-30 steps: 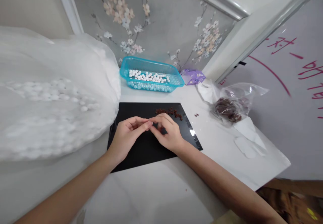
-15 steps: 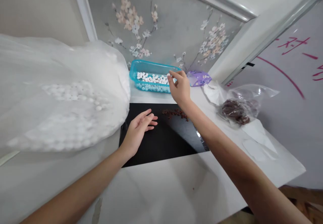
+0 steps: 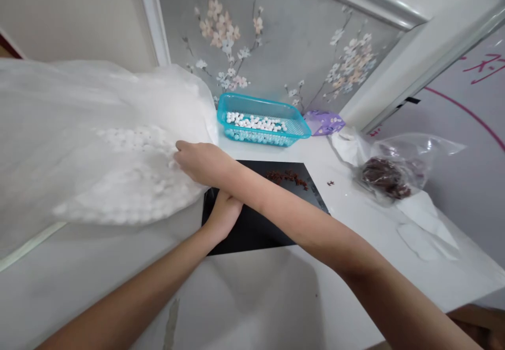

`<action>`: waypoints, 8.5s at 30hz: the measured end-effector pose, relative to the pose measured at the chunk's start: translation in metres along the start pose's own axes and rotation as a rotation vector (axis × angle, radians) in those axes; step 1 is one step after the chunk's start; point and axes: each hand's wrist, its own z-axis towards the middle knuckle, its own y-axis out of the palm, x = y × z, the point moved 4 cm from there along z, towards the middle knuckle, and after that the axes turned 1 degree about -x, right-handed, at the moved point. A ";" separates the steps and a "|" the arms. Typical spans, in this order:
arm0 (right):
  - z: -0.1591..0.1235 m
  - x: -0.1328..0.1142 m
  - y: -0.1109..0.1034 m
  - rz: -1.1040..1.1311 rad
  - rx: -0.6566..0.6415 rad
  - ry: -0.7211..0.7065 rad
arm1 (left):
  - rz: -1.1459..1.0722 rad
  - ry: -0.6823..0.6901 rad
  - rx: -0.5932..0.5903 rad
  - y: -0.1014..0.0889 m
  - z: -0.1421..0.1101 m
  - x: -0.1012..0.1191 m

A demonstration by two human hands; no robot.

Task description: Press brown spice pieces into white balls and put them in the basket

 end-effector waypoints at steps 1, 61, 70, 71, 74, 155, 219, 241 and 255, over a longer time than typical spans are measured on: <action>0.002 0.001 0.005 -0.018 -0.020 0.013 | 0.007 0.005 0.000 0.000 -0.001 0.001; -0.193 0.076 0.038 0.927 0.689 0.901 | -0.051 -0.044 0.045 0.004 0.002 -0.001; -0.187 0.068 0.042 1.254 0.648 0.884 | -0.011 -0.056 -0.005 0.006 0.001 -0.001; -0.187 0.068 0.042 1.243 0.642 0.871 | -0.013 -0.054 -0.007 0.006 0.001 -0.001; -0.186 0.067 0.041 1.224 0.628 0.833 | -0.006 -0.053 -0.005 0.005 0.001 -0.002; -0.176 0.052 0.045 1.615 0.409 0.654 | -0.007 -0.067 0.031 0.002 0.001 -0.006; -0.094 0.045 -0.029 0.623 0.632 0.354 | -0.341 -0.084 0.042 0.000 0.007 -0.009; -0.178 0.068 0.040 0.408 0.242 0.631 | -0.090 -0.070 0.063 0.001 0.007 -0.004; -0.185 0.074 0.040 0.671 0.429 0.708 | -0.101 -0.076 0.061 0.002 0.006 -0.003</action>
